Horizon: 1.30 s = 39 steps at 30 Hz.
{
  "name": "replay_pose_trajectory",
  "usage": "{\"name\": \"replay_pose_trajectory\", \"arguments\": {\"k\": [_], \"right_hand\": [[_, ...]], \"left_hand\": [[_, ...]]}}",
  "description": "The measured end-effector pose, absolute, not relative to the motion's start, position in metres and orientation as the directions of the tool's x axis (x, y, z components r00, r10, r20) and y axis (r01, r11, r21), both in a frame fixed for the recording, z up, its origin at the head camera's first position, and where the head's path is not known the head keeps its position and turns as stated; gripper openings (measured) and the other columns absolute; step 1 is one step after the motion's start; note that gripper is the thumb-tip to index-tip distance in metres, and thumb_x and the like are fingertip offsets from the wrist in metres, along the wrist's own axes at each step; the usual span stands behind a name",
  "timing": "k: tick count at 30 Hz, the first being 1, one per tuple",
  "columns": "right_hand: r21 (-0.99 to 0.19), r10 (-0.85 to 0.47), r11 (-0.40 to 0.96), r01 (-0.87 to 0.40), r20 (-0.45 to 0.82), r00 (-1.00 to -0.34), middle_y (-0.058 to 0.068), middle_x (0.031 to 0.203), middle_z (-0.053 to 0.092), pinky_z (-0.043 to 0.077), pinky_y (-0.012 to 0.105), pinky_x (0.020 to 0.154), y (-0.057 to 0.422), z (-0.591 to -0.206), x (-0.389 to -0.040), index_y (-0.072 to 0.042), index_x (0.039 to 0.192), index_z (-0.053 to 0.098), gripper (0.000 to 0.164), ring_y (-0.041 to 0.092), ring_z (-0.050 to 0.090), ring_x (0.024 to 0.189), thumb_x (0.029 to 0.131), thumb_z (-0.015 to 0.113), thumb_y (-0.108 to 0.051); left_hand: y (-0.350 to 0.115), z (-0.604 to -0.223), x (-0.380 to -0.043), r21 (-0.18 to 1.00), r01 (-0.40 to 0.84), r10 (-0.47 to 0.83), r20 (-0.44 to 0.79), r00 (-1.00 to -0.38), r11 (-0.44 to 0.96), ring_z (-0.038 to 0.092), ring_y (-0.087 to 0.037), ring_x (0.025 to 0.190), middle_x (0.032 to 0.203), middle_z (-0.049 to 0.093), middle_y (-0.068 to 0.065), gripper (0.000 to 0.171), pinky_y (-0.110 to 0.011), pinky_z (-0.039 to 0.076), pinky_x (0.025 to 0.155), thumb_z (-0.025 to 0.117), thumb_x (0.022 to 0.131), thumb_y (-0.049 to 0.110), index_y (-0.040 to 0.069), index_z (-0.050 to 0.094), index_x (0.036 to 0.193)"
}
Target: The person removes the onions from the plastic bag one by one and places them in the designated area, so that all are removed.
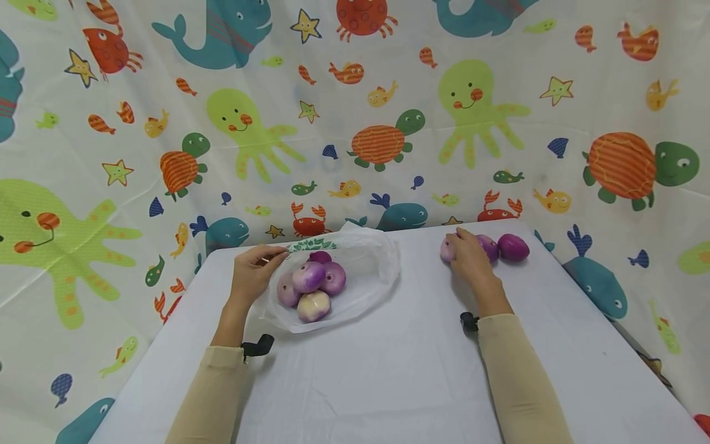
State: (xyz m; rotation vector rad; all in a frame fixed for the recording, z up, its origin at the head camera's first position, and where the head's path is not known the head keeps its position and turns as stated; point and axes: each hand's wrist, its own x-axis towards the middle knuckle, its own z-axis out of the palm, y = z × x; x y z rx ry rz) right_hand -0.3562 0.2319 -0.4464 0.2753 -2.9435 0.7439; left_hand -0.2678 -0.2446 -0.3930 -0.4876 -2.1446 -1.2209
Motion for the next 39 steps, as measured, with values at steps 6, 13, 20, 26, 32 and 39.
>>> {"name": "replay_pose_trajectory", "arguments": {"k": [6,13,20,26,32,39], "right_hand": [[-0.443,-0.173,0.865,-0.236,0.177,-0.969,0.030,0.166,0.026,0.024,0.070,0.120,0.231,-0.443,-0.351,-0.001,0.153,0.046,0.069,0.052,0.023,0.152,0.089,0.071,0.005],[-0.462,-0.177,0.850,-0.252,0.200,-0.964,0.025,0.168,0.026,0.024,0.071,0.120,0.224,-0.437,-0.348,-0.003,0.156,0.043,0.063,0.050,0.022,0.153,0.096,0.064,-0.003],[-0.474,-0.194,0.832,-0.288,0.238,-0.952,0.023,0.167,0.030,0.026,0.070,0.120,0.204,-0.422,-0.342,-0.007,0.158,0.040,0.070,0.048,0.025,0.154,0.095,0.072,-0.007],[-0.522,-0.203,0.798,-0.302,0.239,-0.950,0.019,0.166,0.036,0.032,0.067,0.118,0.181,-0.411,-0.333,-0.015,0.163,0.034,0.075,0.043,0.028,0.155,0.098,0.073,-0.018],[-0.502,-0.259,0.769,-0.395,0.320,-0.911,0.019,0.163,0.041,0.039,0.065,0.115,0.162,-0.405,-0.325,-0.017,0.162,0.036,0.073,0.041,0.036,0.152,0.099,0.072,-0.022],[-0.470,-0.312,0.742,-0.478,0.389,-0.867,0.016,0.162,0.044,0.039,0.062,0.117,0.147,-0.405,-0.320,-0.015,0.159,0.041,0.070,0.039,0.037,0.151,0.098,0.074,-0.018]], "left_hand": [[-0.246,-0.392,-0.267,0.639,0.588,0.015,0.671,-0.742,0.496,0.066,-0.021,0.081,0.099,0.078,-0.020,0.014,-0.007,0.050,0.071,0.075,0.090,-0.007,-0.003,0.079,0.104],[-0.247,-0.393,-0.266,0.635,0.587,0.016,0.672,-0.740,0.502,0.066,-0.024,0.082,0.099,0.078,-0.021,0.015,-0.007,0.050,0.071,0.075,0.090,-0.007,-0.004,0.079,0.104],[-0.248,-0.392,-0.264,0.645,0.575,0.013,0.660,-0.751,0.503,0.065,-0.012,0.083,0.100,0.078,-0.020,0.015,-0.007,0.050,0.072,0.075,0.091,-0.006,-0.003,0.079,0.105],[-0.249,-0.393,-0.264,0.639,0.587,0.017,0.669,-0.743,0.496,0.064,-0.010,0.081,0.099,0.078,-0.021,0.014,-0.006,0.050,0.071,0.075,0.090,-0.007,-0.004,0.078,0.104],[-0.250,-0.393,-0.264,0.626,0.601,0.019,0.684,-0.729,0.497,0.065,-0.013,0.080,0.097,0.078,-0.020,0.013,-0.006,0.049,0.070,0.075,0.090,-0.008,-0.004,0.078,0.102],[-0.252,-0.392,-0.263,0.643,0.589,0.019,0.668,-0.744,0.489,0.063,-0.007,0.081,0.099,0.078,-0.020,0.014,-0.006,0.050,0.070,0.075,0.090,-0.007,-0.004,0.078,0.104]]}}
